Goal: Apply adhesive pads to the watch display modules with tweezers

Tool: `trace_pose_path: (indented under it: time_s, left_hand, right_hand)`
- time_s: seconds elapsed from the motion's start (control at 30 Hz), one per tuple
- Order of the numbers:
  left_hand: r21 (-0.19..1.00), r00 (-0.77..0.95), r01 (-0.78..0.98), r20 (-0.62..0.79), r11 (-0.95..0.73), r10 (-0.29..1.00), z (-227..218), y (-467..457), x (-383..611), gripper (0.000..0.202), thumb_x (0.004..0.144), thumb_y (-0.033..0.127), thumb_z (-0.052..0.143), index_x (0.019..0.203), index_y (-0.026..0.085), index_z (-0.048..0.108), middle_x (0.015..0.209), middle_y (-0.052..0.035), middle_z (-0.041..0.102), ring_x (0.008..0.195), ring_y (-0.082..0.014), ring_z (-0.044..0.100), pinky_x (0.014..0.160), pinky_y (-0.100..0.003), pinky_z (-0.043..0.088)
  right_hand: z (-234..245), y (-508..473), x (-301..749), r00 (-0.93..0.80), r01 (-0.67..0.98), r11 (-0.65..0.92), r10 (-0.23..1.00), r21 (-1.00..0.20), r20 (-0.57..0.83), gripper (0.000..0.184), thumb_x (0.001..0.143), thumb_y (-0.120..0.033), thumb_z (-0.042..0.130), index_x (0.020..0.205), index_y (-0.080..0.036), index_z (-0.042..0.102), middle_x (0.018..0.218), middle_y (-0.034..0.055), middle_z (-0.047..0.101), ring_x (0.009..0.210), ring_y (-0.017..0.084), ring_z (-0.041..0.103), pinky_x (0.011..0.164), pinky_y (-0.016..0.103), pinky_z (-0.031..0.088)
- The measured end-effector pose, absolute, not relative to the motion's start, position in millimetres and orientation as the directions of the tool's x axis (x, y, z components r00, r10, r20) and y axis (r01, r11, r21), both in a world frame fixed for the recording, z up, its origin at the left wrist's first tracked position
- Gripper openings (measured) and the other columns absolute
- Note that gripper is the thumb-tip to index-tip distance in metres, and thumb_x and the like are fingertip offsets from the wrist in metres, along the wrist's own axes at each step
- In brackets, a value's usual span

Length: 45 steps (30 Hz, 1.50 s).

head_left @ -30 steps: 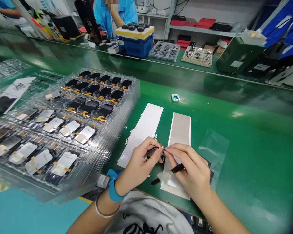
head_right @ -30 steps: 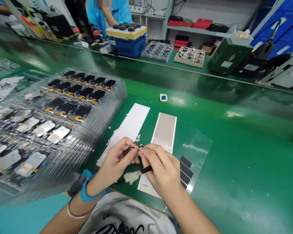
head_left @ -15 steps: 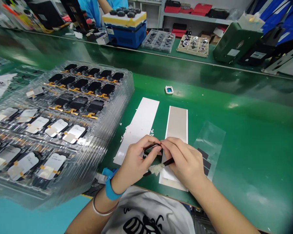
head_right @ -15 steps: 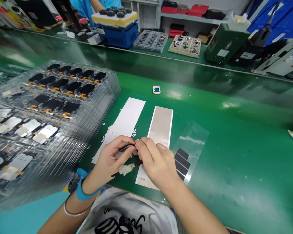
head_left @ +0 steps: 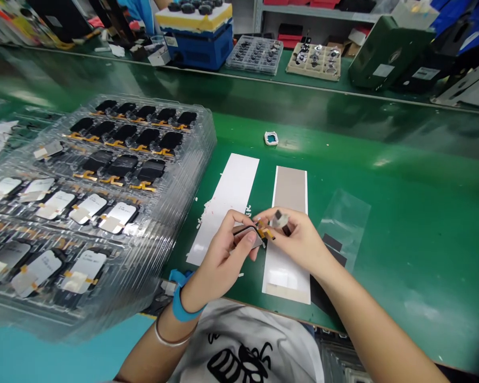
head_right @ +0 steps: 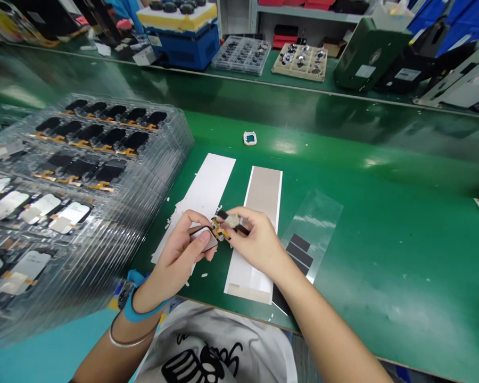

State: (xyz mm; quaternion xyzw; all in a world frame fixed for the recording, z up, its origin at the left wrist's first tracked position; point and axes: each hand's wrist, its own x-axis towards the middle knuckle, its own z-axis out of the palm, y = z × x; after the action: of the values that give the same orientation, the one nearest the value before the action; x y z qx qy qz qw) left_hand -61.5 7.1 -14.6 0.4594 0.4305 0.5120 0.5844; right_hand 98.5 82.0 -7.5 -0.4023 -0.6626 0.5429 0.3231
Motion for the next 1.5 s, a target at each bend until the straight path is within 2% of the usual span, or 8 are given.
trace_pose_path:
  time_s: [0.27, 0.43, 0.67, 0.9, 1.03, 1.17, 1.37, 1.5]
  left_hand:
    - [0.987, 0.079, -0.159, -0.007, 0.020, 0.997, -16.0, 9.0, -61.2, 0.013, 0.103, 0.035, 0.049, 0.104, 0.024, 0.043, 0.069, 0.0063, 0.050, 0.059, -0.0076, 0.046, 0.054, -0.019, 0.033]
    - [0.992, 0.080, -0.123, -0.020, 0.030, 0.997, -16.4, 7.8, -60.7, 0.014, 0.103, 0.036, 0.050, 0.105, 0.023, 0.043, 0.070, 0.0051, 0.050, 0.059, -0.0086, 0.045, 0.053, -0.019, 0.033]
    - [0.998, 0.076, -0.062, -0.020, 0.024, 0.997, -19.7, 7.5, -60.4, 0.018, 0.102, 0.040, 0.049, 0.106, 0.023, 0.043, 0.066, 0.0049, 0.046, 0.057, -0.0111, 0.042, 0.052, -0.023, 0.030]
    - [0.989, 0.140, -0.121, -0.064, 0.081, 0.988, -16.6, 5.9, -61.8, 0.017, 0.104, 0.041, 0.043, 0.109, 0.024, 0.040, 0.073, 0.0029, 0.049, 0.066, -0.0131, 0.045, 0.054, -0.023, 0.033]
    - [0.991, 0.144, -0.099, -0.078, 0.093, 0.986, -15.8, 5.6, -61.7, 0.016, 0.104, 0.040, 0.044, 0.109, 0.025, 0.039, 0.073, 0.0037, 0.049, 0.065, -0.0121, 0.043, 0.055, -0.023, 0.032]
    - [0.994, 0.139, -0.096, -0.048, 0.061, 0.989, -14.7, 7.1, -60.5, 0.014, 0.105, 0.037, 0.042, 0.107, 0.024, 0.038, 0.073, 0.0042, 0.047, 0.067, -0.0121, 0.045, 0.062, -0.025, 0.037]
    - [0.998, 0.125, -0.060, -0.026, 0.034, 0.992, -15.0, 7.9, -58.7, 0.017, 0.104, 0.038, 0.044, 0.108, 0.023, 0.037, 0.070, 0.0053, 0.045, 0.062, -0.0113, 0.043, 0.056, -0.023, 0.032]
    - [0.999, 0.098, -0.044, 0.005, 0.000, 0.995, -18.2, 9.9, -59.6, 0.015, 0.105, 0.036, 0.045, 0.105, 0.023, 0.038, 0.072, 0.0046, 0.049, 0.064, -0.0111, 0.048, 0.059, -0.023, 0.036]
  right_hand:
    - [3.1, 77.7, 102.0, -0.587, -0.084, -0.232, 0.798, -0.969, -0.140, 0.021, 0.081, -0.039, 0.074, 0.077, -0.019, 0.072, 0.072, 0.0004, 0.070, 0.066, 0.012, 0.064, 0.068, 0.026, 0.052]
    - [0.7, 76.2, 100.6, -0.588, -0.110, -0.306, 0.787, -0.946, -0.187, 0.025, 0.079, -0.043, 0.078, 0.074, -0.019, 0.071, 0.067, -0.0004, 0.070, 0.058, 0.012, 0.062, 0.065, 0.027, 0.055]
    - [1.4, 73.5, 100.3, -0.516, 0.008, -0.164, 0.844, -0.986, -0.145, 0.023, 0.079, -0.042, 0.077, 0.074, -0.019, 0.072, 0.066, 0.0004, 0.070, 0.052, 0.011, 0.059, 0.046, 0.022, 0.047]
    - [-0.9, 71.0, 99.7, -0.547, -0.016, -0.164, 0.827, -0.986, -0.129, 0.030, 0.082, -0.050, 0.075, 0.077, -0.021, 0.070, 0.063, 0.0003, 0.067, 0.055, 0.016, 0.063, 0.060, 0.033, 0.058]
    - [-1.3, 68.9, 100.7, -0.497, 0.078, -0.064, 0.863, -0.995, -0.094, 0.032, 0.083, -0.051, 0.074, 0.077, -0.019, 0.071, 0.052, -0.0029, 0.057, 0.044, 0.011, 0.048, 0.044, 0.026, 0.043]
    - [2.1, 65.7, 98.7, -0.463, 0.096, 0.031, 0.886, -0.995, -0.017, 0.023, 0.084, -0.038, 0.072, 0.074, -0.018, 0.070, 0.045, -0.0078, 0.042, 0.041, 0.007, 0.028, 0.040, 0.022, 0.024]
    - [3.1, 67.1, 99.7, -0.424, 0.047, 0.088, 0.904, -0.995, 0.060, 0.013, 0.085, -0.027, 0.066, 0.076, -0.018, 0.071, 0.072, 0.0002, 0.067, 0.060, 0.011, 0.056, 0.050, 0.022, 0.041]
    - [-5.7, 73.1, 106.1, -0.417, 0.165, 0.167, 0.905, -0.972, 0.085, 0.015, 0.087, -0.024, 0.061, 0.088, -0.021, 0.076, 0.080, 0.0016, 0.072, 0.063, 0.012, 0.060, 0.054, 0.024, 0.045]
